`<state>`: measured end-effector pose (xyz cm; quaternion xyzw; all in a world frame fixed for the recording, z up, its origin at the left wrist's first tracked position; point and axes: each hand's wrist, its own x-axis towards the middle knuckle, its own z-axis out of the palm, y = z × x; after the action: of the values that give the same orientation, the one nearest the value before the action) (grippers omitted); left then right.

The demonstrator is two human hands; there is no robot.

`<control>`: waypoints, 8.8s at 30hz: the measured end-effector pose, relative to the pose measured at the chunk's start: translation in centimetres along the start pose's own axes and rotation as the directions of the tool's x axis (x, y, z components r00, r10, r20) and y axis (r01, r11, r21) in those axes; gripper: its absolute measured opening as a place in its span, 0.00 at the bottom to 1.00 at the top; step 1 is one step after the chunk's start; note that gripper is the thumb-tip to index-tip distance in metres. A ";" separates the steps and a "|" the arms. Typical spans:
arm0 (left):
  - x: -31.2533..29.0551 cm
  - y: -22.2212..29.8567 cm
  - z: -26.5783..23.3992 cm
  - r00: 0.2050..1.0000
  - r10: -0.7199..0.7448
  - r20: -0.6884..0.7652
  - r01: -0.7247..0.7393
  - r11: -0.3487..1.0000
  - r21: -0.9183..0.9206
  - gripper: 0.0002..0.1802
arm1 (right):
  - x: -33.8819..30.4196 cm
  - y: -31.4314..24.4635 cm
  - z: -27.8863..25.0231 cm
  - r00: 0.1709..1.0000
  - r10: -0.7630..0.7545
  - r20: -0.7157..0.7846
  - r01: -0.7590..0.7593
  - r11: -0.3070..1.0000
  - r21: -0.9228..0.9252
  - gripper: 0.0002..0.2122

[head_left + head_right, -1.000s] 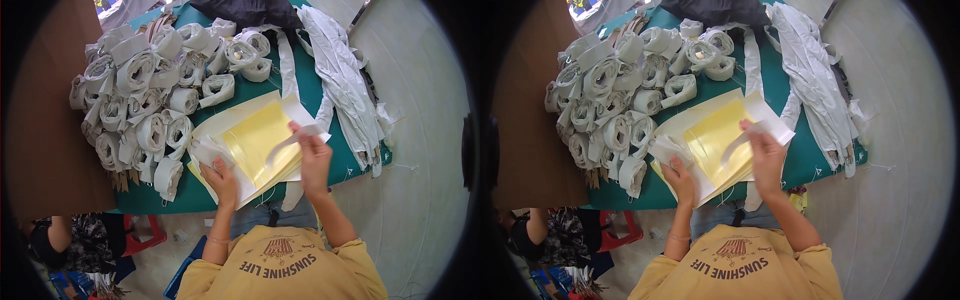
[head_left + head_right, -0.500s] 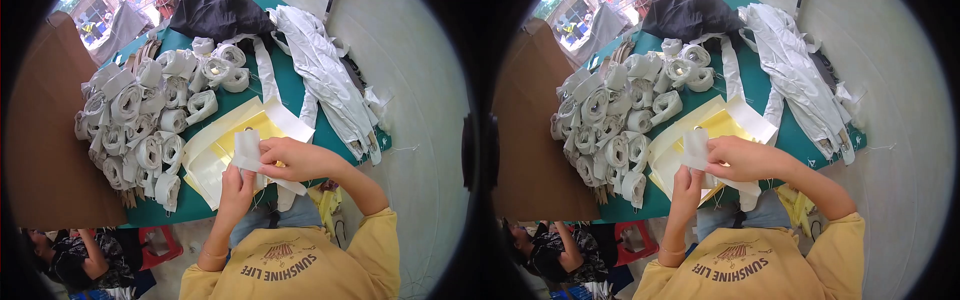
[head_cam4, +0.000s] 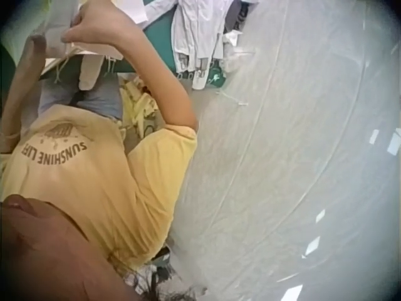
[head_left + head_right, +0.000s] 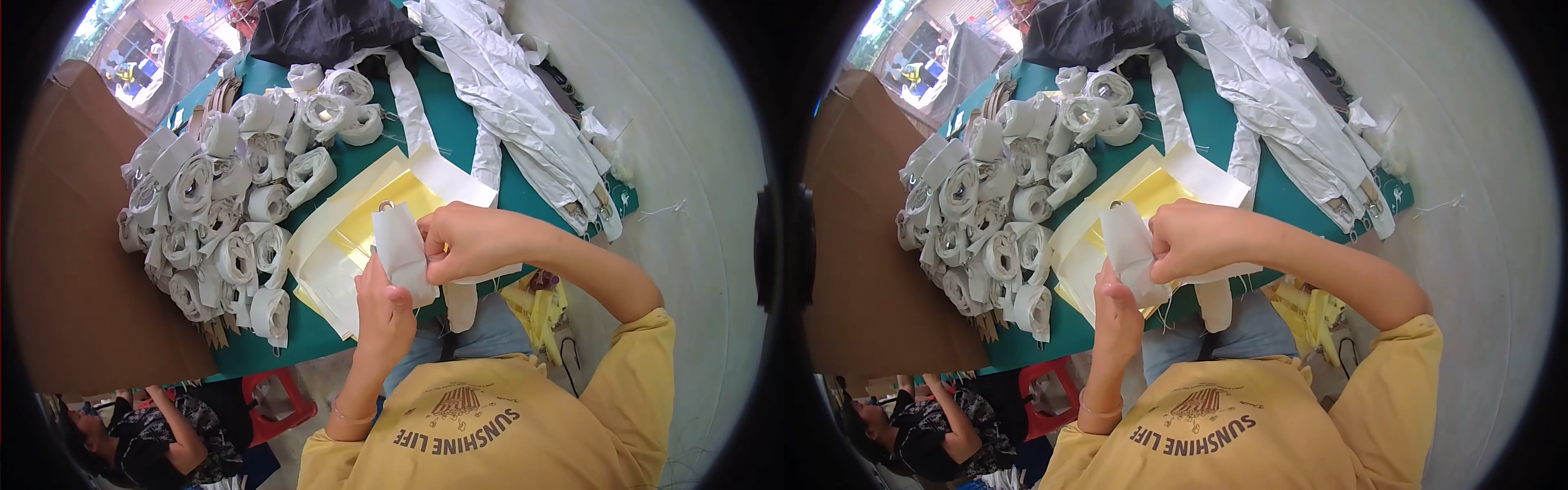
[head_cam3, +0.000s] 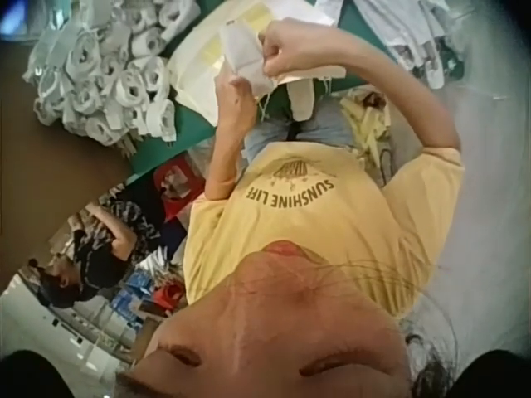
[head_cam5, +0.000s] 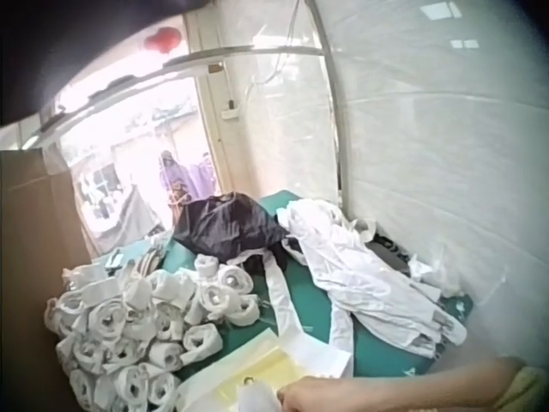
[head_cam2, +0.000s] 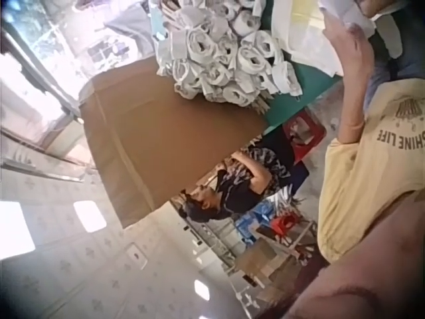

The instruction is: Rolling and organizing fabric belts in a production environment.

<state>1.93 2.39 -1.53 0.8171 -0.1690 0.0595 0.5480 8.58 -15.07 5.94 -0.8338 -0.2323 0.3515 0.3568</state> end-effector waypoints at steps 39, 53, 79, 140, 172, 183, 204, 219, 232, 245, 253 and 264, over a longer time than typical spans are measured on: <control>-1.7 -7.0 3.8 0.952 -0.299 -0.057 0.295 0.953 -0.077 0.27 | 4.2 7.3 8.6 0.942 0.093 -0.323 0.094 0.850 0.519 0.09; -2.8 -8.7 2.7 0.910 -0.392 0.135 0.414 0.868 -0.273 0.19 | 4.5 7.0 9.5 0.847 -0.026 -0.531 0.180 0.954 0.241 0.11; -10.6 -11.5 7.5 0.911 -0.374 -0.175 -0.043 0.335 -0.941 0.22 | -0.6 -0.4 15.2 0.060 -0.383 -0.922 0.274 0.894 -0.353 0.20; 7.5 2.6 -2.5 0.615 -0.290 0.733 0.358 0.931 0.068 0.24 | -1.8 3.9 -2.8 0.968 -0.052 0.247 -0.092 0.840 0.534 0.31; 3.8 0.4 -3.4 0.684 -0.553 0.477 0.720 0.620 -0.313 0.18 | -0.9 4.8 5.9 0.398 -0.769 -0.500 0.528 0.638 -0.561 0.08; 2.8 0.8 -3.1 0.862 -0.254 0.438 0.337 0.934 -0.122 0.20 | -1.4 3.5 6.8 0.597 -0.288 -0.749 0.527 0.844 0.096 0.06; 1.4 2.4 -3.4 0.867 -0.104 0.488 0.213 0.962 -0.174 0.17 | -2.6 2.2 7.9 0.515 -0.381 -0.767 0.380 0.904 -0.194 0.08; 26.0 -5.2 -0.7 0.908 0.398 0.130 -0.346 0.539 0.768 0.22 | -5.6 10.6 3.2 0.651 -0.085 -0.755 0.110 0.994 -0.017 0.12; 0.2 -4.4 3.6 0.892 -0.068 0.446 -0.218 0.801 0.558 0.38 | -6.3 12.8 13.6 0.643 0.414 -0.644 -0.057 0.864 0.499 0.07; 3.4 1.3 5.5 0.936 0.170 0.308 -0.290 0.868 0.403 0.21 | -12.6 29.2 -8.3 0.434 0.422 -0.796 -0.724 0.689 -0.030 0.26; 15.1 0.3 20.1 0.705 0.605 0.371 -0.709 0.613 0.347 0.32 | -11.2 29.4 -7.7 0.530 -0.089 -0.843 -0.182 0.959 -0.216 0.09; 19.0 -1.5 24.7 0.445 0.773 0.452 -0.886 0.306 0.349 0.10 | -18.0 26.1 0.9 0.677 0.333 -0.657 -0.203 0.942 0.267 0.08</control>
<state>18.06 -23.67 -7.16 0.7282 -0.5961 0.2972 0.1615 -0.16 -42.83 -6.75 -0.8949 0.0747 0.0809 0.4325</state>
